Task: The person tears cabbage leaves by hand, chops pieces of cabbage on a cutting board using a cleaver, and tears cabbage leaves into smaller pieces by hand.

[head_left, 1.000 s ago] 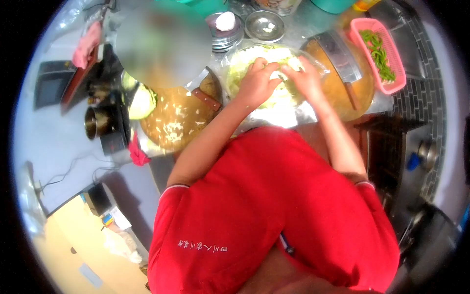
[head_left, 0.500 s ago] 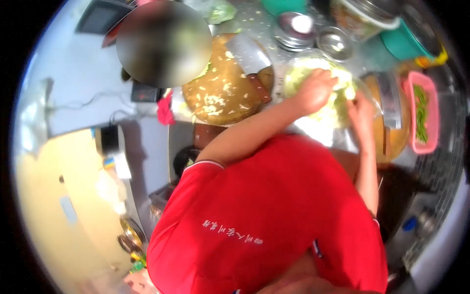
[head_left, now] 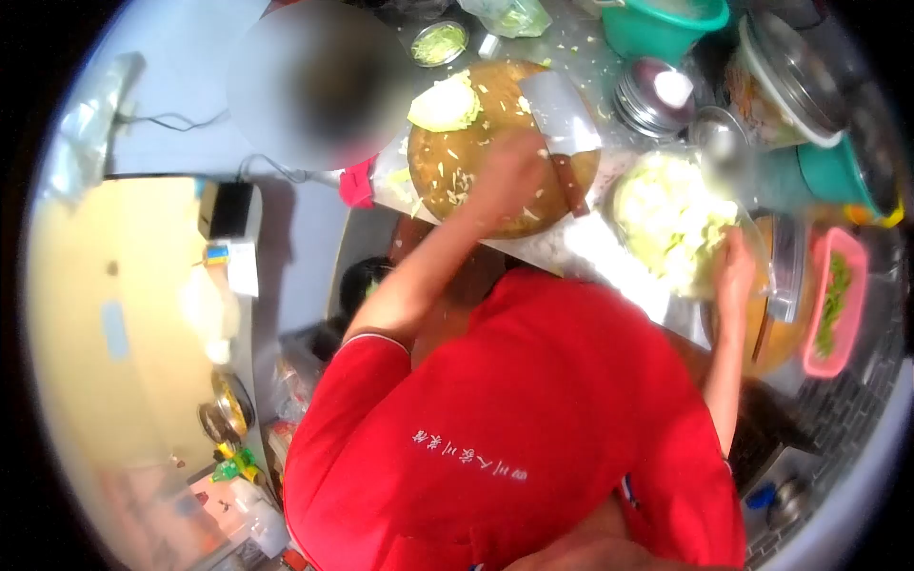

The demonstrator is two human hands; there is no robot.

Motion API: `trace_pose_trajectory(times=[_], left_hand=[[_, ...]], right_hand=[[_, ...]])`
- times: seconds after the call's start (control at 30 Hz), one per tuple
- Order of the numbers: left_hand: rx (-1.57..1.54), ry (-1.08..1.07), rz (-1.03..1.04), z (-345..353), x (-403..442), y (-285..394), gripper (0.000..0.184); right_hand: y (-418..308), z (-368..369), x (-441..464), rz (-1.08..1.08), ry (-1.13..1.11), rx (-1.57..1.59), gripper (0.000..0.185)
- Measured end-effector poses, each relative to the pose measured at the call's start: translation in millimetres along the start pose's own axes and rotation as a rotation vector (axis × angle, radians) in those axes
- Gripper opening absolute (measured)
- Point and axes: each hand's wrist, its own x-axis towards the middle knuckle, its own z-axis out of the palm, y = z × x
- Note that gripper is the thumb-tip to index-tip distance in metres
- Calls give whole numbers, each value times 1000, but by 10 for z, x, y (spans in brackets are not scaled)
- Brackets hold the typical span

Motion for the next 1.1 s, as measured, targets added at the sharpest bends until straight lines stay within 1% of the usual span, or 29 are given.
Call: trace_pose_trajectory(times=[0.03,0.1,0.17,0.23,0.27,0.3,0.37,0.4,0.43,0.5,0.53,0.57,0.63,0.7,0.73,0.8,0.83,0.9,0.93,1.03,1.1], left_hand=[[27,52,-43,-218,32,-341,28],[162,300,-107,-592,146,-994,28],[306,356,-220,-982,255,-1634,36],[223,290,-330,-1188,392,-2082,49],[183,254,-383,-1221,412,-2256,56],[78,161,-415,-1210,430,-2304,61],[-131,-40,-473,-1161,449,-2312,72],[-63,-121,-329,-1002,412,-2570,72],[-22,-129,-291,-981,401,-2571,73],[66,-145,-219,-961,307,-2388,76],[19,-121,-252,-928,265,-2357,69],[-12,-120,-277,-932,218,-2325,67],[-69,-109,-322,-958,155,-2261,63],[-103,-82,-327,-949,94,-2258,57],[-117,-67,-331,-935,61,-2274,54],[-173,-76,-261,-904,25,-2417,53],[-200,-81,-226,-902,8,-2481,53],[-248,-95,-217,-917,-5,-2539,51],[-273,-101,-211,-926,-3,-2566,50],[-281,-67,-231,-884,-37,-2638,49],[-334,-129,-280,-918,-52,-2604,48]], right_hand=[[-42,17,-12,-55,29,-58,29],[-353,14,-98,-80,207,-241,32],[-743,-99,-120,-27,261,-294,34],[-1139,-224,-120,116,190,-212,33],[-1383,-147,-128,196,215,-75,30],[-1566,-39,-137,129,221,3,25],[-1904,314,-146,-38,92,116,25],[-2137,511,-140,-29,-11,169,25],[-2380,709,-110,-20,-115,222,26],[-2734,1057,-4,-68,-262,326,30],[-2821,1251,58,-11,-328,366,34],[-2869,1455,137,45,-390,409,39],[-2894,1844,368,86,-414,441,50],[-3065,2036,649,61,-381,494,58],[-3138,2148,837,205,-424,641,59],[-3262,2365,1214,500,-502,938,62],[-3283,2464,1362,535,-590,1019,61],[-3320,2644,1546,601,-764,1182,61],[-3369,2727,1548,550,-815,1181,57],[-3448,2701,1506,564,-778,1159,52],[-3426,2710,1488,602,-825,1191,49]])
